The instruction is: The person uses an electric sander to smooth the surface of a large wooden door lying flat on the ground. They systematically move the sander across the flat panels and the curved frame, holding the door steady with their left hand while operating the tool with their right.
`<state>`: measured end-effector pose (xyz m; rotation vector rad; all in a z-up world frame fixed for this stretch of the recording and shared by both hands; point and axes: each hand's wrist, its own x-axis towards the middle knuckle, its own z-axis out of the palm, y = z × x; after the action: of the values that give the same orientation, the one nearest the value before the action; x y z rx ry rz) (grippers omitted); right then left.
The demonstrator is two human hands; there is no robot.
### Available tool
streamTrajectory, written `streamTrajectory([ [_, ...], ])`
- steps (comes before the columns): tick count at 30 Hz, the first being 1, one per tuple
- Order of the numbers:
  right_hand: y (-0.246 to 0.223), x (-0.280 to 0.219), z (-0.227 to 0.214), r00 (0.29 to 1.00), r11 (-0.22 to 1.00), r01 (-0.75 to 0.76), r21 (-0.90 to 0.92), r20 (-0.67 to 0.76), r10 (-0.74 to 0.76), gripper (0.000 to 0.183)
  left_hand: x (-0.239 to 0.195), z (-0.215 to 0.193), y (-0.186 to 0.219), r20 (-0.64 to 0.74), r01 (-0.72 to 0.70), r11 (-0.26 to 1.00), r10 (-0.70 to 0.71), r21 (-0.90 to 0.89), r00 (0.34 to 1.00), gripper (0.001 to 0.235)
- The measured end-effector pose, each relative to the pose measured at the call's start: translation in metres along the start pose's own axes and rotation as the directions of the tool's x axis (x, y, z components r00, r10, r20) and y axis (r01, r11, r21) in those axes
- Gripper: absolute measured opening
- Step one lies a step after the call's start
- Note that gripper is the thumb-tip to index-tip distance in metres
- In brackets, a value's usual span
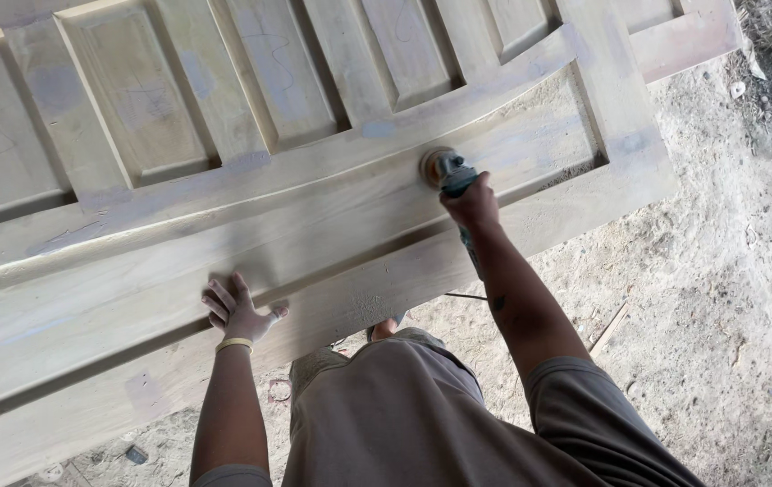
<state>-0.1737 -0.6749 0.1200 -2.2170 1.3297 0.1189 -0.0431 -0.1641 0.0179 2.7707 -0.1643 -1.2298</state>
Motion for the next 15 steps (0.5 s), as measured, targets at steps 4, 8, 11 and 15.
streamTrajectory([
  [4, 0.028, 0.021, -0.022, 0.968, 0.963, -0.247, 0.11, -0.009, 0.249, 0.097, -0.001, 0.007, -0.004, -0.009, 0.02, 1.0, -0.02, 0.01, 1.0, 0.15],
  [8, 0.025, -0.001, -0.014, 0.97, 0.958, -0.239, 0.159, -0.001, 0.242, 0.099, -0.003, 0.004, -0.007, -0.019, 0.009, 0.999, -0.008, 0.032, 1.0, 0.15],
  [11, -0.009, -0.033, 0.013, 0.996, 0.996, -0.085, 0.026, 0.039, 0.084, 0.113, 0.0, 0.002, 0.0, -0.016, 0.006, 1.0, -0.006, 0.018, 1.0, 0.15],
  [15, -0.056, -0.084, 0.06, 0.964, 0.999, 0.036, 0.038, 0.261, -0.045, 0.091, -0.005, -0.002, -0.002, 0.013, 0.019, 0.999, -0.02, 0.038, 1.0, 0.149],
])
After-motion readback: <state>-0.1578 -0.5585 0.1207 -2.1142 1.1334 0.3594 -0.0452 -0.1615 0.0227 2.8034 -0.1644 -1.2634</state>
